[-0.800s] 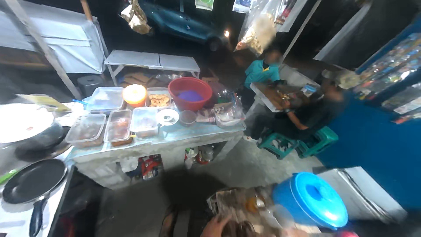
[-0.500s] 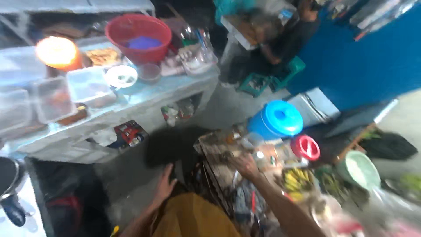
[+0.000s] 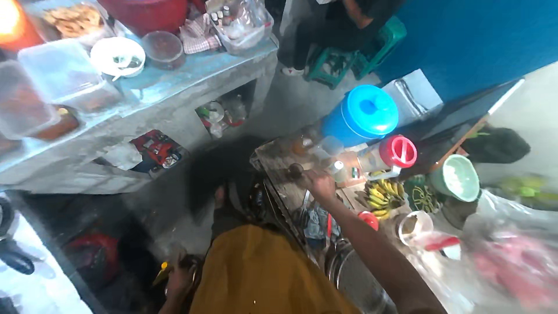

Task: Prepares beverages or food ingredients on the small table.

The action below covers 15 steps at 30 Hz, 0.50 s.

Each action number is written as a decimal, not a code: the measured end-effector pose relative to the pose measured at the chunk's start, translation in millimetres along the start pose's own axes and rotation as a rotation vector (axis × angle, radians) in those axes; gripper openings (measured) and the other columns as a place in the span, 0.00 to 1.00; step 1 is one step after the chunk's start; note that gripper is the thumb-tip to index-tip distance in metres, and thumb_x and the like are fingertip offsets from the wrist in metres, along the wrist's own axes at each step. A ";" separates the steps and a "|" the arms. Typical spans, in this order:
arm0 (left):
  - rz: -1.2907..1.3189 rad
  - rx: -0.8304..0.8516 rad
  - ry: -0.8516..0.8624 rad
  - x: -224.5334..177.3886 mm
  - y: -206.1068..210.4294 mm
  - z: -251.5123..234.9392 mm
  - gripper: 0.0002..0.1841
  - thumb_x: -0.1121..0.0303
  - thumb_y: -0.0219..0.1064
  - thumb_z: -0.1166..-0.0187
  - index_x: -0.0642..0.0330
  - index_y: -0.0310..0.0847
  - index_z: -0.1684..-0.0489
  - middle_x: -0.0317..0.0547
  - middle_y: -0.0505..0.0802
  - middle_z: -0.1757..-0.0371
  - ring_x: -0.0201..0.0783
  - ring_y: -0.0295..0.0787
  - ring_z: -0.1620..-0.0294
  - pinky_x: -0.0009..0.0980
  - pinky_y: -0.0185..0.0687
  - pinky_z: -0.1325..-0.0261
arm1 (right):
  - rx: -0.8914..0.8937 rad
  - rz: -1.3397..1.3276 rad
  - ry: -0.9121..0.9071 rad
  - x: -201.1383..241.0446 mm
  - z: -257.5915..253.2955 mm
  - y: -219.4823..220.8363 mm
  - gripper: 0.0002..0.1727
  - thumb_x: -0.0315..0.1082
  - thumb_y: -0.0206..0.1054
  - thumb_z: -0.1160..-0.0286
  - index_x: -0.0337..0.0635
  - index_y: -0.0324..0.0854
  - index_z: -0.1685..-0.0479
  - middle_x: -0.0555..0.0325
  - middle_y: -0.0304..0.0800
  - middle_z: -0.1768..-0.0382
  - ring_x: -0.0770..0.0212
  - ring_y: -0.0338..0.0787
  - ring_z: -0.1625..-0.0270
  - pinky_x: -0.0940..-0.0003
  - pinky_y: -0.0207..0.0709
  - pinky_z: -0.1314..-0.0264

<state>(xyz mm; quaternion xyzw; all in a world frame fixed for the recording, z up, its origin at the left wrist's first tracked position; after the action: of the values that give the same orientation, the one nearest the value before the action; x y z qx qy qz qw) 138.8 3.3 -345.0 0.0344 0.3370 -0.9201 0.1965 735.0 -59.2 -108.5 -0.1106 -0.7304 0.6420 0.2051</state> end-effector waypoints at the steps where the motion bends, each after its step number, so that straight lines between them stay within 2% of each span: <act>1: 0.033 -0.010 0.009 3.6 5.4 -2.0 0.51 0.59 0.79 0.27 0.46 0.45 0.04 0.79 0.73 0.21 0.77 0.75 0.25 0.69 0.74 0.28 | -0.017 0.011 0.000 0.0 1.1 -3.3 0.18 0.45 0.59 0.14 0.53 0.95 0.49 0.61 0.99 0.52 0.57 0.96 0.46 0.49 0.80 0.32; 4: 0.133 -0.027 0.045 -8.9 10.3 0.1 0.49 0.60 0.79 0.26 0.50 0.48 0.05 0.77 0.78 0.25 0.74 0.76 0.24 0.67 0.72 0.25 | -0.088 0.056 -0.062 3.5 5.8 -10.7 0.17 0.45 0.59 0.13 0.54 0.95 0.50 0.62 0.99 0.55 0.58 0.96 0.50 0.50 0.80 0.34; 6: 0.144 -0.019 0.069 -25.4 8.9 2.6 0.48 0.60 0.76 0.24 0.52 0.46 0.04 0.76 0.80 0.26 0.72 0.78 0.25 0.66 0.72 0.24 | -0.108 0.098 -0.131 10.9 9.4 -12.8 0.16 0.44 0.60 0.14 0.54 0.95 0.51 0.60 0.98 0.57 0.57 0.96 0.53 0.50 0.80 0.37; 10: 0.162 -0.005 0.097 -44.3 7.9 -4.6 0.48 0.61 0.75 0.23 0.52 0.46 0.04 0.70 0.77 0.21 0.68 0.77 0.23 0.64 0.71 0.22 | -0.163 0.167 -0.284 21.8 15.9 -0.3 0.12 0.40 0.63 0.16 0.53 0.94 0.53 0.60 0.97 0.60 0.57 0.94 0.57 0.50 0.81 0.44; 15: 0.244 0.003 0.079 -50.9 -10.6 -1.0 0.48 0.62 0.75 0.22 0.53 0.45 0.04 0.76 0.80 0.26 0.73 0.80 0.28 0.67 0.74 0.27 | -0.179 0.188 -0.323 24.9 16.3 16.7 0.09 0.34 0.67 0.21 0.53 0.94 0.53 0.60 0.97 0.60 0.54 0.95 0.57 0.49 0.85 0.48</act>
<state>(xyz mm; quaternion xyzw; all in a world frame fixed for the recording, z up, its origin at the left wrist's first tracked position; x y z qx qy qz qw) 181.5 28.6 -329.4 0.1118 0.3366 -0.8877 0.2935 703.9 -60.7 -122.5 -0.0915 -0.7945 0.6002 0.0139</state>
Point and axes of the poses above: each hand's wrist, its own z-axis away from the middle knuckle, its own y-axis out of the palm, x = y × z, the point moved 7 cm from there along -z, towards the middle knuckle
